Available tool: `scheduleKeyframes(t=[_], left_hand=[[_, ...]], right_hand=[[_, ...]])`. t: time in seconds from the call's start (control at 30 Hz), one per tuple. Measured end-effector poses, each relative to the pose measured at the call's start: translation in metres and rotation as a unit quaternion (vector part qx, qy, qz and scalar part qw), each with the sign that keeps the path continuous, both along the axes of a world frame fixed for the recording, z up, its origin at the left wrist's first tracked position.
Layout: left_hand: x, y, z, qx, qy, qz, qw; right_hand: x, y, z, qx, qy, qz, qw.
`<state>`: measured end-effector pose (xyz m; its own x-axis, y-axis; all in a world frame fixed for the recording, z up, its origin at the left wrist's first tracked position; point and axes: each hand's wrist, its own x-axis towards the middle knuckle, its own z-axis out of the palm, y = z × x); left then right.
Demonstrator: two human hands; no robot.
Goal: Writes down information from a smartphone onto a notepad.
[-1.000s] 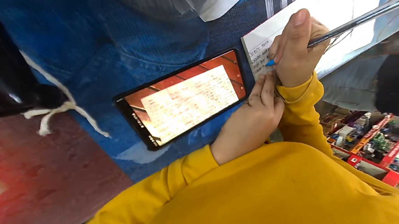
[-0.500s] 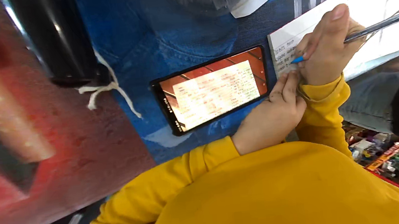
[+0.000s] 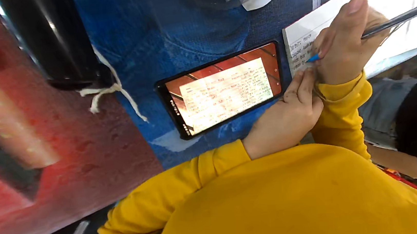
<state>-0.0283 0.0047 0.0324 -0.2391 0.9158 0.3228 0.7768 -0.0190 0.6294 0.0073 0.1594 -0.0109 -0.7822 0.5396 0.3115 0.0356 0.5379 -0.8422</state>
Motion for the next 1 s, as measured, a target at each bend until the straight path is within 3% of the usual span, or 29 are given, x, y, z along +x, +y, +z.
scheduleKeyframes(t=[0.03, 0.1, 0.3, 0.47, 0.7, 1.0], left_hand=[[0.02, -0.002, -0.027, 0.002, -0.014, 0.022, 1.0], [0.028, -0.005, -0.039, -0.07, -0.016, -0.006, 0.997], [0.027, -0.005, -0.037, -0.078, -0.037, -0.016, 0.996], [0.028, -0.004, -0.042, -0.074, -0.056, -0.03, 0.995], [0.028, -0.004, -0.041, -0.09, -0.053, -0.033, 0.994], [0.029, -0.005, -0.041, -0.086, -0.037, -0.027, 0.995]], right_hand=[[0.0, 0.0, 0.0, 0.001, -0.001, -0.002, 1.0], [-0.001, 0.001, -0.001, 0.001, 0.009, -0.01, 1.0], [-0.002, 0.001, -0.001, 0.017, 0.001, -0.013, 1.0], [-0.002, 0.007, 0.003, -0.101, 0.046, -0.035, 0.993], [0.005, 0.012, 0.002, -0.063, 0.027, 0.008, 0.998], [0.003, 0.008, 0.002, -0.029, 0.018, -0.007, 0.999]])
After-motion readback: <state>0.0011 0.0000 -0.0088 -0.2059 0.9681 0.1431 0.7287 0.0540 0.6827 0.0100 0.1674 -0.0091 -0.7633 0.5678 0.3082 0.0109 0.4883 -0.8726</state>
